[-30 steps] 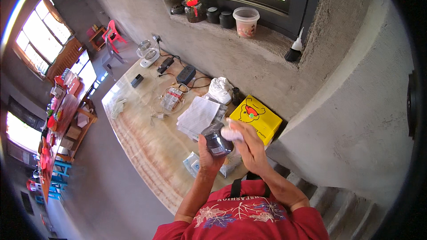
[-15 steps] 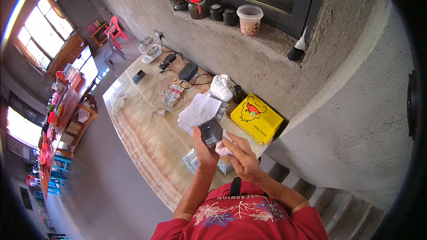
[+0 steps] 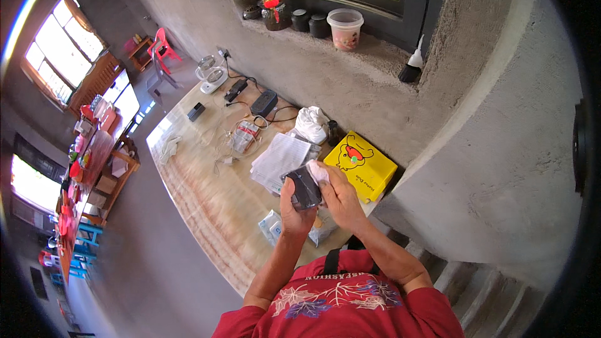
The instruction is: The person wipes a small pink object, a black cylindrical container, and a black rectangular device with a white cloth. They then wipe a yellow box and a white package on the table. Finally, they wipe a colorful snack package. The person places the cleaned items on the table or window sill.
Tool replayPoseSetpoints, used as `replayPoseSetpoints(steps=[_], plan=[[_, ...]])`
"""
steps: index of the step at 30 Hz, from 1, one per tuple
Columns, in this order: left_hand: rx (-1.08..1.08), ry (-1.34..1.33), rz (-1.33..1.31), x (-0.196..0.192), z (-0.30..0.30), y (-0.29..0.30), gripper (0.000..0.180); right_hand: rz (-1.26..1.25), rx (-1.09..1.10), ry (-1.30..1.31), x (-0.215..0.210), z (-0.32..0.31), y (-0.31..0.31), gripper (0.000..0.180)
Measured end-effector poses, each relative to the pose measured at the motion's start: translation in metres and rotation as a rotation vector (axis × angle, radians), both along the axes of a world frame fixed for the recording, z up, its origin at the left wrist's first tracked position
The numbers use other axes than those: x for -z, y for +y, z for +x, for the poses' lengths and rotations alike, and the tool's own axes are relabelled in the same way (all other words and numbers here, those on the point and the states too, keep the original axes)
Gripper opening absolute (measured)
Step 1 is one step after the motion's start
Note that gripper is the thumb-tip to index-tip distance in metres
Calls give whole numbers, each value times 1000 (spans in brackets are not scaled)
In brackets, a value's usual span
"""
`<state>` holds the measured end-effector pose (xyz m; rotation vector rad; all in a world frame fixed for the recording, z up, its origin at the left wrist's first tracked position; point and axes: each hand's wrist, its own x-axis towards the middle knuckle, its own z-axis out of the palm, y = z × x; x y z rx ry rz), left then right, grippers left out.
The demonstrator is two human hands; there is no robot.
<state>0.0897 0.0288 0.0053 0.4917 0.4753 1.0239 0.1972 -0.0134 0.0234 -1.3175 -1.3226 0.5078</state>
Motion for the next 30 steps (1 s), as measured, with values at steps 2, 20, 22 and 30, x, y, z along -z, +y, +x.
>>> replayPoseSetpoints(steps=[2,20,22,30], plan=[[-19,-17,-7,-5,-3,2,48,16,18,-44,4,-8,-14,35],[-346,232,363,-45,19,-3,47,-231,-48,551,-12,-31,-23,39],[-331,262,362,-41,11,2,47,-231,-151,483,-21,-28,-33,37],[-20,-227,182,-28,-1,8,52,-317,-204,832,-25,12,-47,29]])
